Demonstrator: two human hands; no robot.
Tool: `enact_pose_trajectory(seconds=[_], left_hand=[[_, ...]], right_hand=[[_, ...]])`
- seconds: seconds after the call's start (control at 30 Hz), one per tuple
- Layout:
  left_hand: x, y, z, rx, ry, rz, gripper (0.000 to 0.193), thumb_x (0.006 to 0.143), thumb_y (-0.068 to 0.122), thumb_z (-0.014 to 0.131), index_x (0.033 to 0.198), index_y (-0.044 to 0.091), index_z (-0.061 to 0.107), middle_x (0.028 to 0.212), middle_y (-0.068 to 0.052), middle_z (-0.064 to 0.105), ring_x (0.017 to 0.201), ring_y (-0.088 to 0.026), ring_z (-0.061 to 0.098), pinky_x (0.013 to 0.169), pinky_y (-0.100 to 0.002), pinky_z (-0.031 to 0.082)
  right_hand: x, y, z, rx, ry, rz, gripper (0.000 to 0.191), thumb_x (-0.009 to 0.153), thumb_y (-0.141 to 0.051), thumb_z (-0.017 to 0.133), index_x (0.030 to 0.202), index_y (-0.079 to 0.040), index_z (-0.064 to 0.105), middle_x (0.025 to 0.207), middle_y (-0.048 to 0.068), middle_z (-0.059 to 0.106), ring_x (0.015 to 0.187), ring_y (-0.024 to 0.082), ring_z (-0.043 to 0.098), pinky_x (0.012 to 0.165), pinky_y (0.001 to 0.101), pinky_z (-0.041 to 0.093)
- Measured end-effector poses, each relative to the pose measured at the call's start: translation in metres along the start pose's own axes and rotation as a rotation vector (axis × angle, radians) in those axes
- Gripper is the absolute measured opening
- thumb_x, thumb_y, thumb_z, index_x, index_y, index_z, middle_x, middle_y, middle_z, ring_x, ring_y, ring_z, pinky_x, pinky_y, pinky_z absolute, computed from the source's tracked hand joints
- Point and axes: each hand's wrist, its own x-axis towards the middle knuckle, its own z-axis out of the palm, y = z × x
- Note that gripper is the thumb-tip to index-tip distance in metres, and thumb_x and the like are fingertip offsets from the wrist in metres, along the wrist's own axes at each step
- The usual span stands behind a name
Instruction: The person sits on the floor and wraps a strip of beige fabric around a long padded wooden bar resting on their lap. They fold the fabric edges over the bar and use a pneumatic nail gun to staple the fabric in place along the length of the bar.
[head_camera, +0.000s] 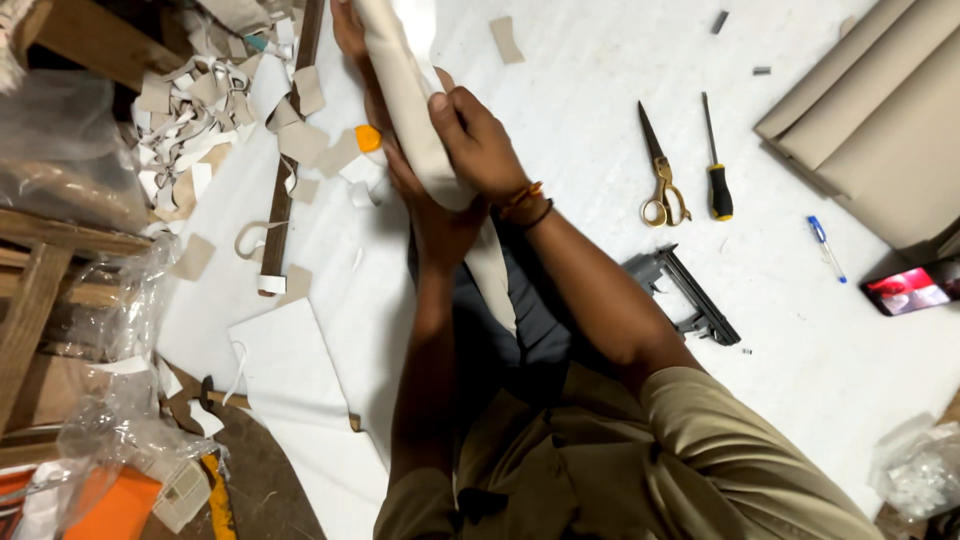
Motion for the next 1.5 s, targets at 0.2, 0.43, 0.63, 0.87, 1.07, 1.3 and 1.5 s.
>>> enact_pose_trajectory(seconds=[0.2, 0.43, 0.63, 0.87, 1.07, 1.3, 1.5], left_hand=[[-0.01, -0.008, -0.004, -0.017, 0.019, -0.058, 0.126, 0.08, 0.013, 0.094, 0.165, 0.006, 0.001, 0.168, -0.027, 0.024, 0.157, -0.043, 0.032, 0.128, -0.048, 0.036], [-0.012, -0.009, -0.009, 0.014, -0.064, -0.073, 0.117, 0.083, 0.006, 0.085, 0.167, 0.005, 0.003, 0.171, -0.026, 0.024, 0.16, -0.042, 0.03, 0.13, -0.047, 0.034], [-0.018, -0.001, -0.003, 0.072, -0.075, -0.128, 0.114, 0.078, 0.004, 0.08, 0.168, 0.006, 0.011, 0.172, -0.024, 0.028, 0.161, -0.041, 0.035, 0.131, -0.045, 0.037], [-0.007, -0.013, 0.001, 0.183, -0.003, -0.049, 0.117, 0.079, 0.015, 0.083, 0.165, 0.0, 0.004, 0.168, -0.025, 0.02, 0.158, -0.042, 0.024, 0.13, -0.045, 0.027], [0.015, -0.062, -0.026, -0.264, -0.024, -0.259, 0.108, 0.091, 0.039, 0.068, 0.167, 0.004, 0.0, 0.173, -0.022, 0.013, 0.162, -0.039, 0.017, 0.134, -0.046, 0.023], [0.049, -0.107, -0.016, -0.068, -0.023, -0.131, 0.104, 0.104, 0.066, 0.051, 0.17, 0.008, -0.003, 0.18, -0.019, 0.005, 0.166, -0.036, 0.009, 0.139, -0.047, 0.017], [0.041, -0.085, -0.032, 0.144, -0.116, 0.051, 0.142, 0.079, 0.036, 0.097, 0.165, 0.011, -0.013, 0.173, -0.021, -0.007, 0.163, -0.043, -0.003, 0.135, -0.055, 0.014]], right_hand=[[-0.005, -0.007, 0.029, 0.063, 0.273, -0.158, 0.038, 0.111, -0.037, 0.051, 0.088, -0.007, 0.052, 0.07, -0.001, 0.055, 0.064, 0.007, 0.049, 0.058, 0.0262, 0.044], [-0.021, 0.009, 0.023, 0.016, 0.363, -0.284, 0.032, 0.112, -0.027, 0.055, 0.089, -0.005, 0.054, 0.074, -0.001, 0.053, 0.067, 0.006, 0.046, 0.059, 0.0262, 0.043], [-0.006, 0.017, 0.0, -0.4, 0.399, -0.491, 0.03, 0.118, -0.02, 0.051, 0.099, 0.001, 0.058, 0.084, 0.006, 0.054, 0.078, 0.013, 0.05, 0.068, 0.028, 0.045], [0.03, 0.017, 0.026, 0.331, 0.09, -0.29, 0.035, 0.112, -0.029, 0.05, 0.114, 0.003, 0.065, 0.132, 0.009, 0.06, 0.117, 0.016, 0.057, 0.101, 0.0308, 0.047], [0.043, 0.038, 0.043, 0.275, 0.01, -0.185, 0.038, 0.113, -0.03, 0.05, 0.1, 0.001, 0.066, 0.111, 0.013, 0.063, 0.1, 0.015, 0.057, 0.09, 0.0321, 0.048], [0.067, 0.087, 0.064, 0.328, -0.108, 0.066, 0.033, 0.108, -0.033, 0.054, 0.095, -0.004, 0.064, 0.086, -0.003, 0.063, 0.082, 0.006, 0.058, 0.074, 0.0245, 0.051], [0.075, 0.097, 0.052, 0.26, -0.26, 0.016, 0.039, 0.113, -0.036, 0.053, 0.099, 0.0, 0.06, 0.088, 0.003, 0.059, 0.085, 0.01, 0.053, 0.078, 0.0286, 0.049]])
